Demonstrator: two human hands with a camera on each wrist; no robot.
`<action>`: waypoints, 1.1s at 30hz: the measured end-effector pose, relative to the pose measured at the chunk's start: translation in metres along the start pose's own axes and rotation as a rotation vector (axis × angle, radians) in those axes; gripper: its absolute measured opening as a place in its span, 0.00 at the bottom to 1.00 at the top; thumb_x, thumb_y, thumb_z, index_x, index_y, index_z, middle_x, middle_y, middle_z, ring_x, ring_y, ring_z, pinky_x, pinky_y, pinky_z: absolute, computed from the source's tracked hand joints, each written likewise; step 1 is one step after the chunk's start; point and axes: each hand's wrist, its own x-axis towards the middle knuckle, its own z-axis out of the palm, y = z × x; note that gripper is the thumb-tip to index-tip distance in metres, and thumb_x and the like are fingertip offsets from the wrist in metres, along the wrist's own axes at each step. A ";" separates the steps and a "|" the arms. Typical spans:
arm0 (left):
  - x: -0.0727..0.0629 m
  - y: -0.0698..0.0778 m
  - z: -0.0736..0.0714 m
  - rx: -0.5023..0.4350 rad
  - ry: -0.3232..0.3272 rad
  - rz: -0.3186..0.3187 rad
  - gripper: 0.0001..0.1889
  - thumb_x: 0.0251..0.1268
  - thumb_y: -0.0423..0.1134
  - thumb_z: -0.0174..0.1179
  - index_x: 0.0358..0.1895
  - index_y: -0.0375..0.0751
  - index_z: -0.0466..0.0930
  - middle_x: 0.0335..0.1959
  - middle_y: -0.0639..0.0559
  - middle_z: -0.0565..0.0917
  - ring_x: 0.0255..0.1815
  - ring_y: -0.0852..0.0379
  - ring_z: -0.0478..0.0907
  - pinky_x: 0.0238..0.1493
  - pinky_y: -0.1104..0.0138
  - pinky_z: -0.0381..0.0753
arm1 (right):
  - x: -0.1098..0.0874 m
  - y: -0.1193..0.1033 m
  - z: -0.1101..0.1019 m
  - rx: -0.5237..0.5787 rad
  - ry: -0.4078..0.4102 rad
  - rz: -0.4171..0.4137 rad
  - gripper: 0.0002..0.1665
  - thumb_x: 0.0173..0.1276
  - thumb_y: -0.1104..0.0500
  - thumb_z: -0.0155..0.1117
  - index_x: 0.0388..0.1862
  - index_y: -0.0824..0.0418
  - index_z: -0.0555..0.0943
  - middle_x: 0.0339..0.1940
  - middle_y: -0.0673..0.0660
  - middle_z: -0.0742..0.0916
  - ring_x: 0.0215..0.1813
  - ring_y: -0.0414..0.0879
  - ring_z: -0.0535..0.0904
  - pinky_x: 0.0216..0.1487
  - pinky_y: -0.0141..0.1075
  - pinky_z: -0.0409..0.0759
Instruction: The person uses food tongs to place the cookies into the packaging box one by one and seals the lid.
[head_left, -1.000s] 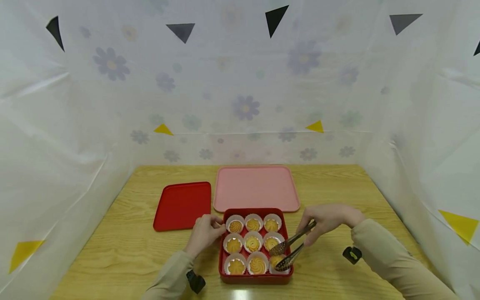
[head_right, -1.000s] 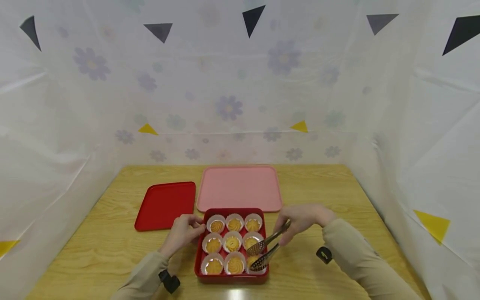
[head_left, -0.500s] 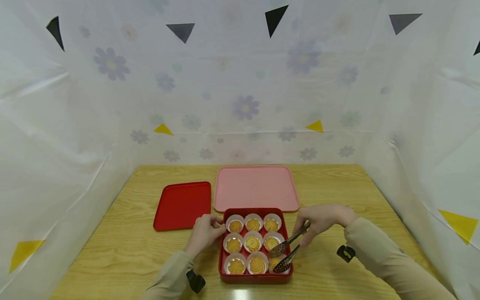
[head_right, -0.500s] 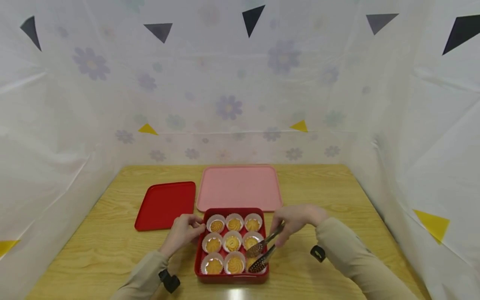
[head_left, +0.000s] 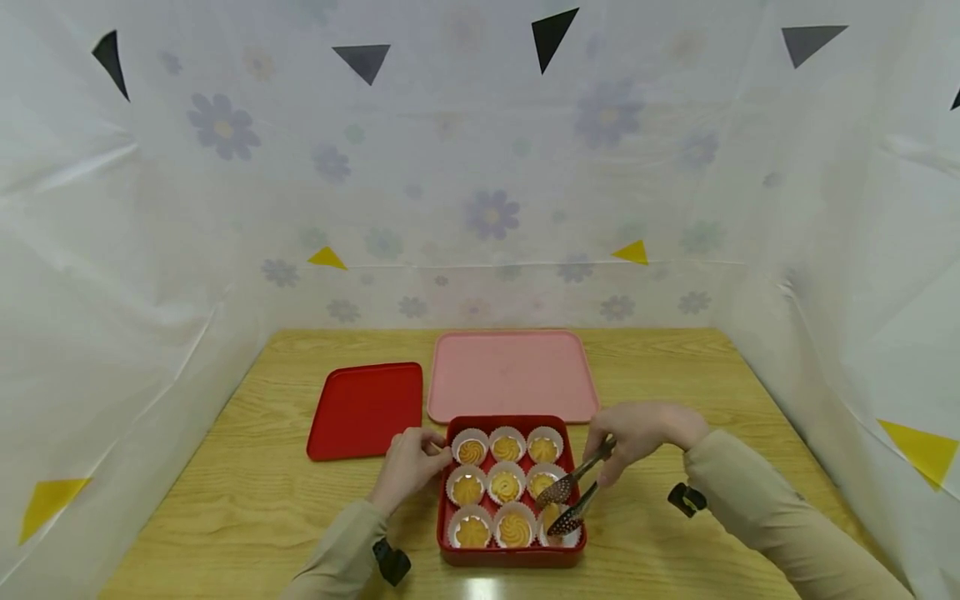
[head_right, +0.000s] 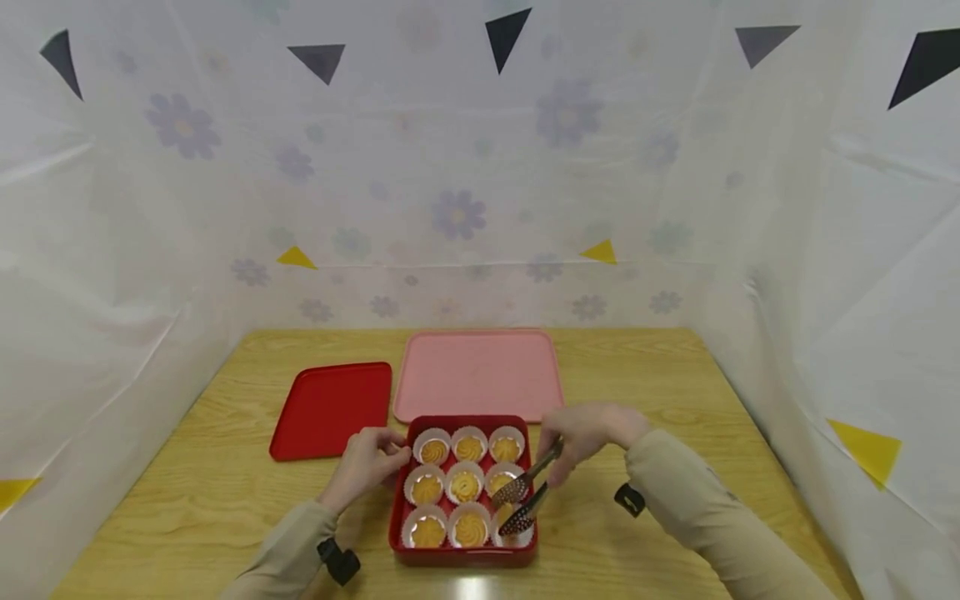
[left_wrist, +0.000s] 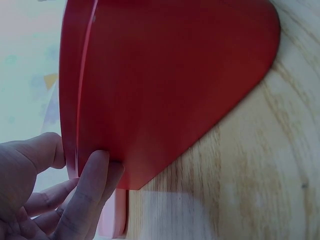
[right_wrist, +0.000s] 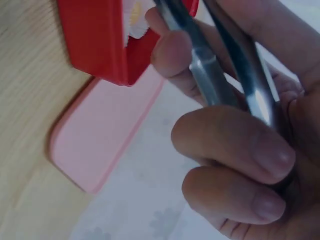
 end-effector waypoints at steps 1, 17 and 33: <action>0.000 0.000 0.000 0.001 0.002 0.001 0.06 0.57 0.33 0.69 0.36 0.34 0.87 0.27 0.46 0.88 0.27 0.60 0.79 0.24 0.69 0.77 | -0.002 -0.003 0.000 -0.014 0.020 0.012 0.02 0.61 0.55 0.75 0.33 0.49 0.90 0.19 0.41 0.74 0.24 0.34 0.59 0.29 0.29 0.59; -0.001 0.000 0.000 -0.001 0.003 0.000 0.06 0.56 0.32 0.68 0.36 0.34 0.87 0.26 0.46 0.87 0.25 0.60 0.77 0.23 0.69 0.75 | 0.005 -0.081 0.009 -0.559 0.170 0.194 0.27 0.48 0.51 0.84 0.16 0.49 0.69 0.15 0.42 0.64 0.23 0.38 0.57 0.24 0.31 0.60; -0.001 0.001 -0.001 -0.012 -0.008 -0.004 0.07 0.57 0.33 0.68 0.37 0.34 0.87 0.27 0.46 0.87 0.25 0.60 0.78 0.23 0.69 0.76 | 0.010 -0.088 0.015 -0.722 0.244 0.147 0.42 0.44 0.29 0.79 0.15 0.49 0.57 0.16 0.44 0.55 0.22 0.37 0.50 0.21 0.31 0.48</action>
